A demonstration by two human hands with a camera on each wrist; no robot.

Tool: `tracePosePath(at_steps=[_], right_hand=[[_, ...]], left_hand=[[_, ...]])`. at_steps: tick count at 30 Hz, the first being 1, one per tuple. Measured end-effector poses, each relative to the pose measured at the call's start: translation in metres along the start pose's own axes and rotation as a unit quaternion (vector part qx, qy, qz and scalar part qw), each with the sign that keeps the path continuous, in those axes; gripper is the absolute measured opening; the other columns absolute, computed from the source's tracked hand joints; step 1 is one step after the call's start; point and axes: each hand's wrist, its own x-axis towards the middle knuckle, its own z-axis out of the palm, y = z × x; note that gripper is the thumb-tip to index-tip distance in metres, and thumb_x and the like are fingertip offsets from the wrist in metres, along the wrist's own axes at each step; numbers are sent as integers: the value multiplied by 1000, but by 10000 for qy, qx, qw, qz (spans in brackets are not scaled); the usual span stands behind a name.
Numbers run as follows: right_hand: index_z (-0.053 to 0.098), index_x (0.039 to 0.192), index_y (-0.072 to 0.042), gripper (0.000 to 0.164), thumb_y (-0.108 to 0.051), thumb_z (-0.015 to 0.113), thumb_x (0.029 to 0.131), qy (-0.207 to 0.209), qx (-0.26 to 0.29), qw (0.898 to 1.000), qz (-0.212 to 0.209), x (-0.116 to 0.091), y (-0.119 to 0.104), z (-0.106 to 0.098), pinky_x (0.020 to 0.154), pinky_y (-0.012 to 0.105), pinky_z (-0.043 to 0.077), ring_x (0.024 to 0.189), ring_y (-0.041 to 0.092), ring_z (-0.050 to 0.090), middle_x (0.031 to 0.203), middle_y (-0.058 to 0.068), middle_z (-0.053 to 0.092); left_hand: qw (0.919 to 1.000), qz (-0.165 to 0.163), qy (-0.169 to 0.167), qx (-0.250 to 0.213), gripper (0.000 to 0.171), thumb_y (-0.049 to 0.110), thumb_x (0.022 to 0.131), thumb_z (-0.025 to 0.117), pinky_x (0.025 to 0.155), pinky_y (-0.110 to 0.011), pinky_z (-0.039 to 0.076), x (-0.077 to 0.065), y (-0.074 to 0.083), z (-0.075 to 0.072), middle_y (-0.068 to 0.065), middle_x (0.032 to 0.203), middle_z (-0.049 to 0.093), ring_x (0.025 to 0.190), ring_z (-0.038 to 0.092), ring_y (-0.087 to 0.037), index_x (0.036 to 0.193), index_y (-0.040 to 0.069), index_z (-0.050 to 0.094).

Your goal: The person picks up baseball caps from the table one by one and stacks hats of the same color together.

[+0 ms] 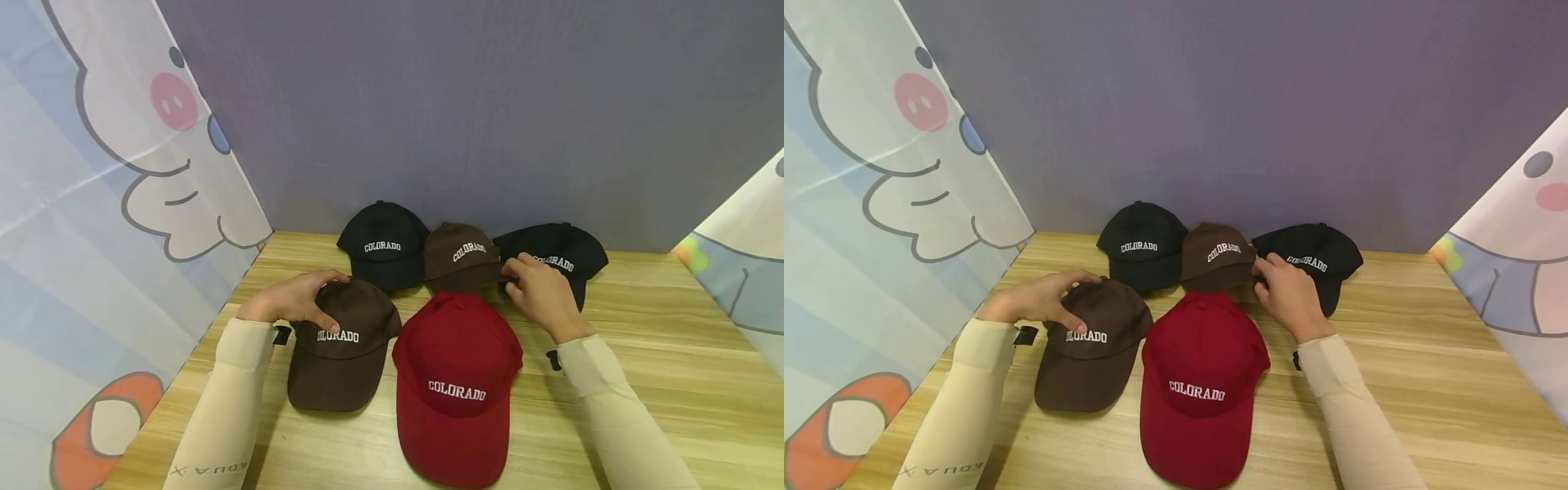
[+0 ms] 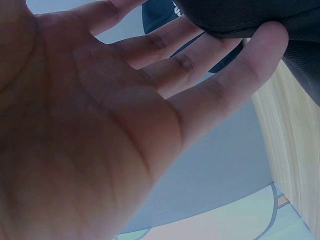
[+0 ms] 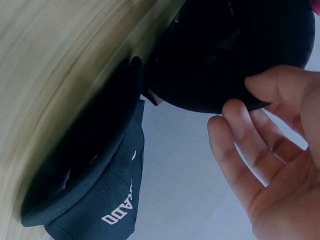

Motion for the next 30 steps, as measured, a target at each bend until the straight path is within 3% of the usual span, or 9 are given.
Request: tracePosePath(at_steps=[13, 24, 30], right_hand=[[71, 93, -6, 12, 2, 68, 84, 863, 133, 9961, 84, 3, -4, -9, 51, 35, 40, 58, 19, 53, 81, 6, 60], [71, 92, -5, 11, 2, 69, 84, 1027, 136, 9946, -60, 4, -9, -12, 48, 34, 38, 55, 19, 52, 80, 6, 59], [71, 92, -6, 9, 1, 71, 87, 1130, 193, 9933, -148, 5, -11, -13, 48, 33, 40, 56, 18, 56, 83, 7, 61]], left_hand=[[9999, -70, -47, -57, 97, 29, 69, 97, 114, -57, 39, 2, 0, 0, -18, 154, 47, 140, 46, -40, 150, 10, 47], [10000, -63, -34, -3, 97, 29, 69, 97, 114, -57, 38, 1, 0, 1, -17, 155, 46, 141, 45, -40, 150, 10, 47], [9998, 123, -40, 134, 98, 29, 69, 97, 115, -58, 37, -1, -2, -2, -17, 154, 48, 142, 44, -41, 150, 8, 46]])
